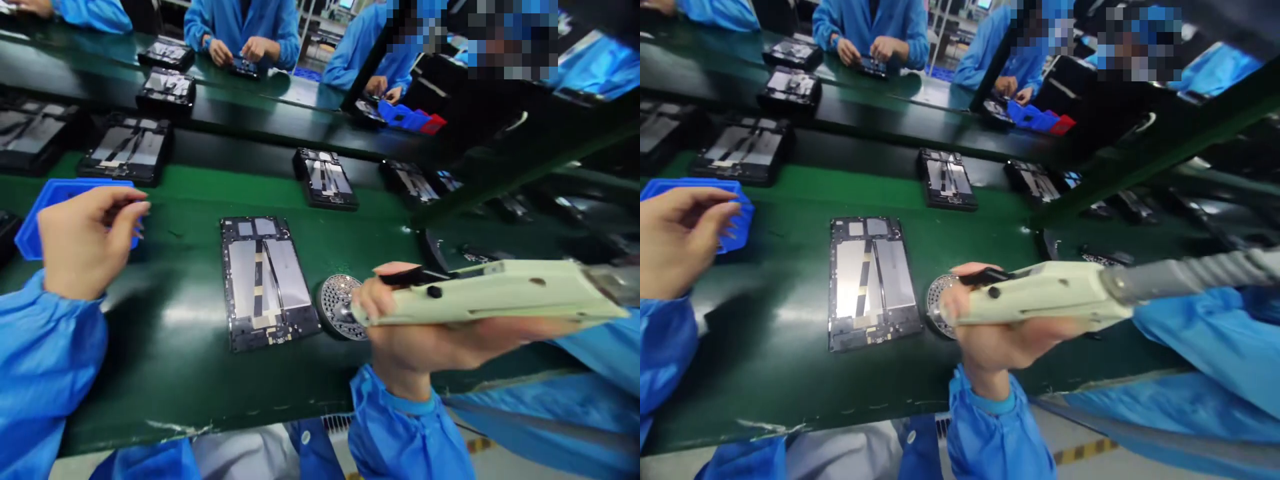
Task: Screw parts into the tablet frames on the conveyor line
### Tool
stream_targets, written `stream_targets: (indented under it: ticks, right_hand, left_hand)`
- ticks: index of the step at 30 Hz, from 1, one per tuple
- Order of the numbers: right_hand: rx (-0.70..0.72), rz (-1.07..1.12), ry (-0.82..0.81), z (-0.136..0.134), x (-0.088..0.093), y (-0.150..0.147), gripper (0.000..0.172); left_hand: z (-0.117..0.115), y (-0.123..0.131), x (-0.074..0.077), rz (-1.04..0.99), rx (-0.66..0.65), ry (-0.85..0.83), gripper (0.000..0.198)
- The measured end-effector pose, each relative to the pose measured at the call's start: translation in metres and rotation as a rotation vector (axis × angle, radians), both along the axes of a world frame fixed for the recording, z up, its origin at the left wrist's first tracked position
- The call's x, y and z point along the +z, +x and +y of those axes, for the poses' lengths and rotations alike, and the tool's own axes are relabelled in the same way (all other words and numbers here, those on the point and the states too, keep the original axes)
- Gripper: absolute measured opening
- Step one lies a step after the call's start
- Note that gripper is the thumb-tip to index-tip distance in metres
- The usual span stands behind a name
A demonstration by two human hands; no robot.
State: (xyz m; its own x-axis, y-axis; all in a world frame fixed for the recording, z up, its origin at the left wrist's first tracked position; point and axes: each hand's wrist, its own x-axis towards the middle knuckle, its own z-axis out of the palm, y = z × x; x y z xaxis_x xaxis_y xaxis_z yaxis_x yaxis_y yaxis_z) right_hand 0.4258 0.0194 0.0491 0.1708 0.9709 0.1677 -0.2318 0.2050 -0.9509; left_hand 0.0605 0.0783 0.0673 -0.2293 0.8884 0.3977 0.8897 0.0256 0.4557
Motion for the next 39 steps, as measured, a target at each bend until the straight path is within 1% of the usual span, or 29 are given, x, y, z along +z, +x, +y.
stream_targets:
  ticks: [2, 3, 5, 7, 9, 11, 14, 17, 20, 23, 25, 26, 28, 29, 30, 33, 34, 36, 37, 39]
  right_hand:
    - [0.057, -0.007, -0.018, -0.012, 0.000, -0.025, 0.085]
    - [0.071, -0.007, -0.017, -0.016, 0.000, -0.037, 0.086]
    - [0.116, -0.008, -0.026, -0.021, -0.001, -0.057, 0.086]
    - [0.166, -0.003, -0.034, -0.020, 0.000, -0.067, 0.085]
    - [0.198, 0.004, -0.036, -0.016, 0.001, -0.069, 0.084]
    - [0.205, 0.002, -0.037, -0.013, 0.002, -0.068, 0.083]
    - [0.229, -0.044, -0.042, -0.011, 0.003, -0.065, 0.077]
    - [0.282, -0.113, -0.040, -0.011, 0.004, -0.067, 0.076]
    - [0.257, -0.120, -0.015, -0.011, 0.004, -0.074, 0.076]
    - [0.221, -0.104, 0.012, -0.016, 0.008, -0.076, 0.075]
    - [0.202, -0.087, 0.035, -0.021, 0.014, -0.068, 0.075]
    - [0.183, -0.086, 0.046, -0.022, 0.017, -0.061, 0.070]
    - [0.116, -0.086, 0.103, -0.023, 0.023, -0.041, 0.052]
    - [0.079, -0.087, 0.131, -0.021, 0.025, -0.030, 0.049]
    - [0.039, -0.082, 0.154, -0.018, 0.026, -0.018, 0.052]
    - [-0.048, -0.043, 0.165, -0.004, 0.020, 0.011, 0.081]
    - [-0.067, -0.031, 0.149, 0.001, 0.016, 0.018, 0.083]
    - [-0.105, -0.005, 0.139, 0.009, 0.005, 0.027, 0.081]
    - [-0.118, 0.005, 0.139, 0.012, -0.001, 0.029, 0.081]
    - [-0.140, 0.017, 0.147, 0.015, -0.010, 0.030, 0.081]
  left_hand:
    - [0.002, 0.019, -0.005, -0.090, -0.106, 0.062, 0.039]
    - [0.004, 0.030, -0.007, -0.149, -0.172, 0.057, 0.035]
    - [0.004, 0.049, -0.013, -0.275, -0.294, 0.018, 0.030]
    - [0.002, 0.065, -0.020, -0.379, -0.401, -0.038, 0.023]
    - [-0.002, 0.079, -0.026, -0.456, -0.486, -0.092, 0.013]
    - [-0.005, 0.094, -0.032, -0.521, -0.565, -0.141, 0.008]
    - [-0.007, 0.121, -0.039, -0.602, -0.665, -0.221, 0.008]
    - [-0.008, 0.151, -0.047, -0.687, -0.740, -0.360, 0.010]
    - [-0.011, 0.171, -0.053, -0.702, -0.781, -0.507, 0.014]
    - [-0.013, 0.175, -0.057, -0.631, -0.805, -0.552, 0.018]
    - [-0.014, 0.172, -0.057, -0.591, -0.814, -0.544, 0.017]
    - [-0.014, 0.170, -0.058, -0.583, -0.819, -0.546, 0.015]
    - [-0.013, 0.168, -0.059, -0.598, -0.840, -0.551, 0.015]
    - [-0.012, 0.167, -0.059, -0.618, -0.851, -0.553, 0.015]
    - [-0.011, 0.166, -0.060, -0.643, -0.855, -0.544, 0.015]
    - [-0.006, 0.161, -0.062, -0.737, -0.848, -0.490, 0.016]
    - [-0.003, 0.159, -0.061, -0.768, -0.834, -0.487, 0.018]
    - [0.006, 0.151, -0.057, -0.810, -0.775, -0.505, 0.025]
    - [0.012, 0.146, -0.053, -0.809, -0.729, -0.506, 0.030]
    - [0.025, 0.134, -0.044, -0.772, -0.618, -0.456, 0.036]
